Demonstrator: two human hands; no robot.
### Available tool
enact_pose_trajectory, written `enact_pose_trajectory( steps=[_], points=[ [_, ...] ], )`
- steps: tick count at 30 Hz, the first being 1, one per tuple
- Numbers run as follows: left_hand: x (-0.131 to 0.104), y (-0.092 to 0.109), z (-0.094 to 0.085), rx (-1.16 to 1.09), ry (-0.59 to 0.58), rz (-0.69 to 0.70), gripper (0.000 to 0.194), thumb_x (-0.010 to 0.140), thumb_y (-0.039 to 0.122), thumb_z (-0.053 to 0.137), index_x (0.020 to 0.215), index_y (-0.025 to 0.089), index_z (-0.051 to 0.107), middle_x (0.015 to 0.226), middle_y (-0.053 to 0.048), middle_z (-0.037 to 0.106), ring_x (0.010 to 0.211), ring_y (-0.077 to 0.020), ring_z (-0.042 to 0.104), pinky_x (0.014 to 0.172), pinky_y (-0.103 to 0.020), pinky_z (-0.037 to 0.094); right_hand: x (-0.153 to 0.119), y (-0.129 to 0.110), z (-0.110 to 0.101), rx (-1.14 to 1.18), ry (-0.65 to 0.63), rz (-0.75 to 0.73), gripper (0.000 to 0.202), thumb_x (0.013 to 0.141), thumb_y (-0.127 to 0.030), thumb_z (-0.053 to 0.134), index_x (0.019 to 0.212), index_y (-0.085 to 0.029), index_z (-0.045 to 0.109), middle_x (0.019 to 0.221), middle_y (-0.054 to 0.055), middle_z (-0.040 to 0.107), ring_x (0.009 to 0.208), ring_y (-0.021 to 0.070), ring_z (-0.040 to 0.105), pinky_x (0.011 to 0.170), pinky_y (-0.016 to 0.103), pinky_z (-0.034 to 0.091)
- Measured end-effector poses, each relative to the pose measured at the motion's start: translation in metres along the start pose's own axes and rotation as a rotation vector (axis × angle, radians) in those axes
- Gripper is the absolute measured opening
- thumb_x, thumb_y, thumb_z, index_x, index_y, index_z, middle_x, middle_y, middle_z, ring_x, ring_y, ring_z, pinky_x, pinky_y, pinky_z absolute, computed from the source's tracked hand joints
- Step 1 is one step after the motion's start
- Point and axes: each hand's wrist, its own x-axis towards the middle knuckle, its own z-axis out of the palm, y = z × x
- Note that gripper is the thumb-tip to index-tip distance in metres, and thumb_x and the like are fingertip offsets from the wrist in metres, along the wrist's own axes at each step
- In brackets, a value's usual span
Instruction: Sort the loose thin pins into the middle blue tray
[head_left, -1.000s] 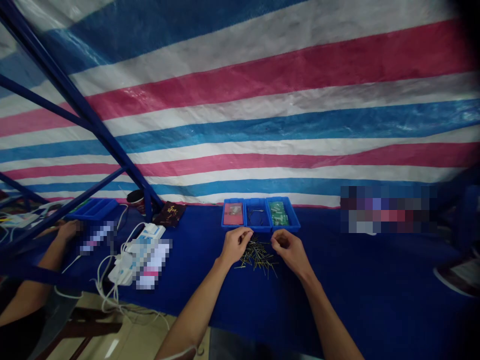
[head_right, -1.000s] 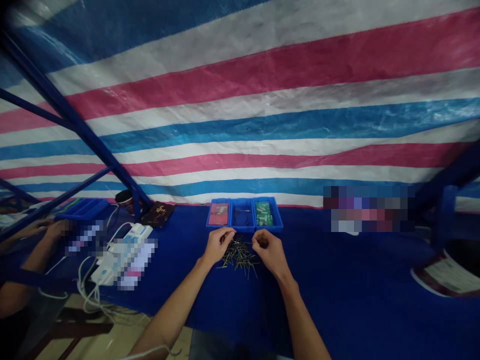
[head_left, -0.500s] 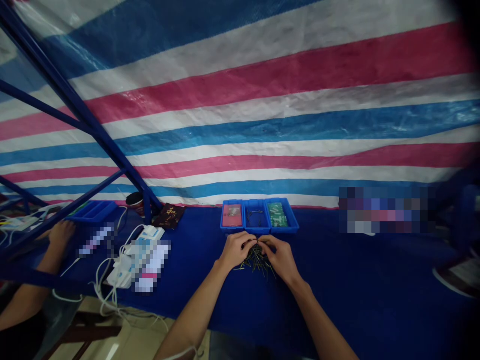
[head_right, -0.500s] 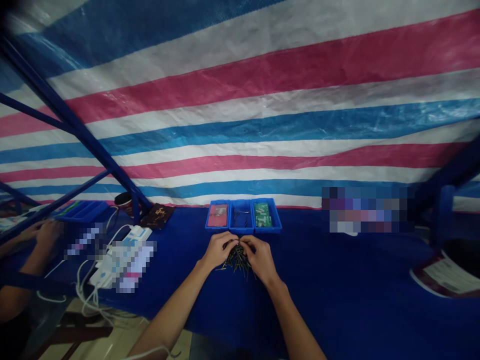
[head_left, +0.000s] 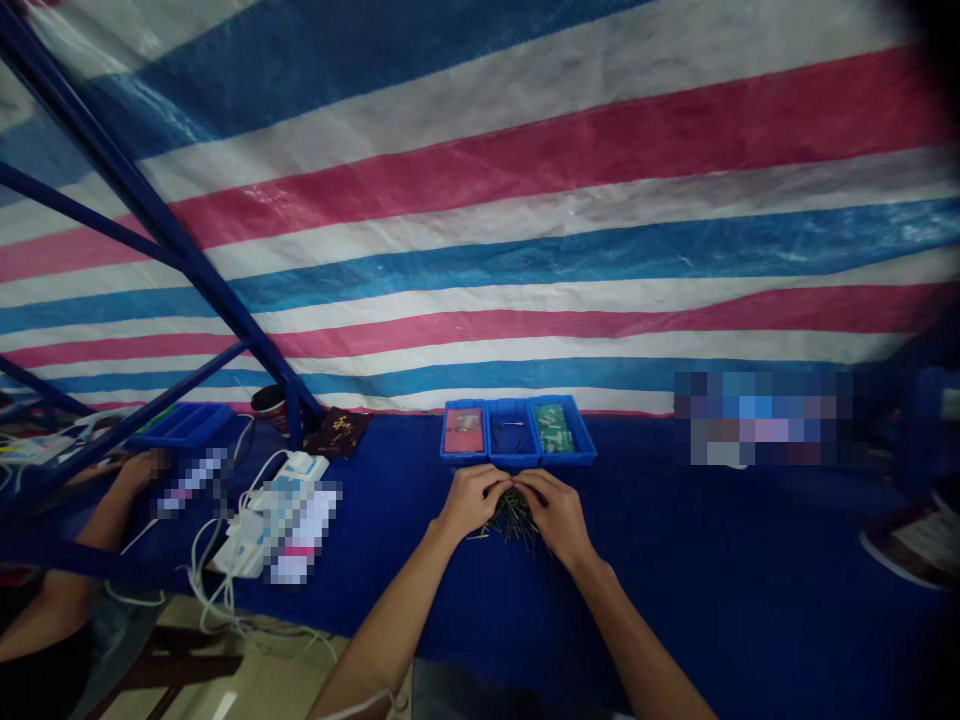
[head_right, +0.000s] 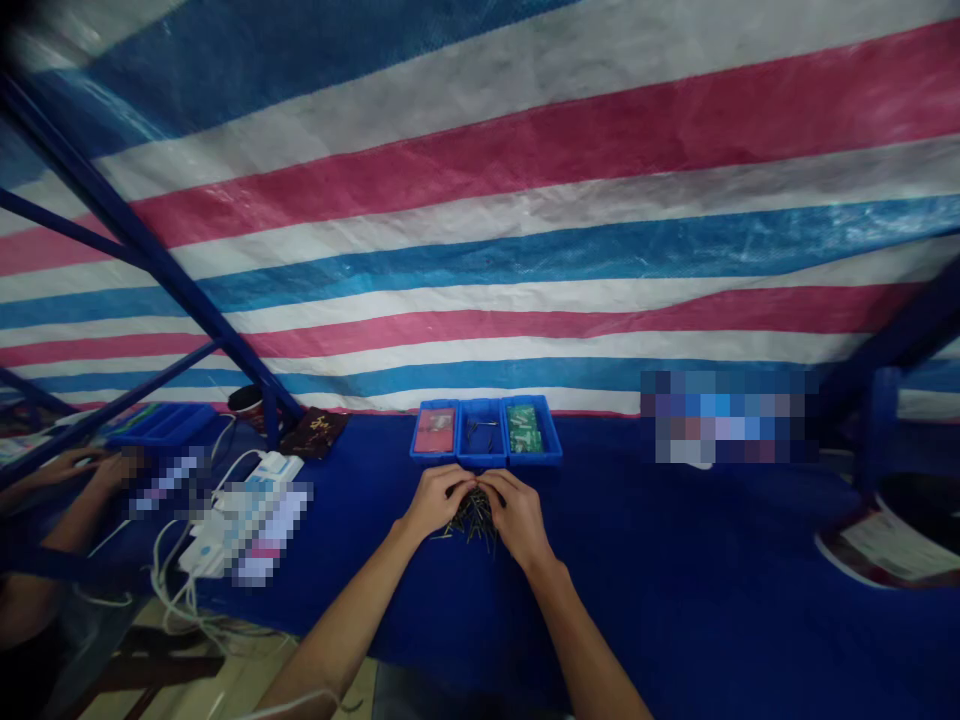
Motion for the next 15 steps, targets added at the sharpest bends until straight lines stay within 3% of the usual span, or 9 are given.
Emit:
enact_pose_trajectory(
  steps=[15],
  points=[
    [-0.0006,-0.0013,0.0023,0.050,0.028,0.040,0.023,0.098,0.024,0.054,0.094,0.018,0.076,0.087,-0.005,0.074,0.077,-0.0149,0.068,0.075,-0.025,0.053,-0.0014,-0.0018,0.0027,-0.152,-0.007,0.058,0.022,0.099,-0.028,0.047,0.092,-0.024,0.068,0.091,0.004,0.071,0.081,0.0204,0.067,0.078,0.031,0.049]
  ],
)
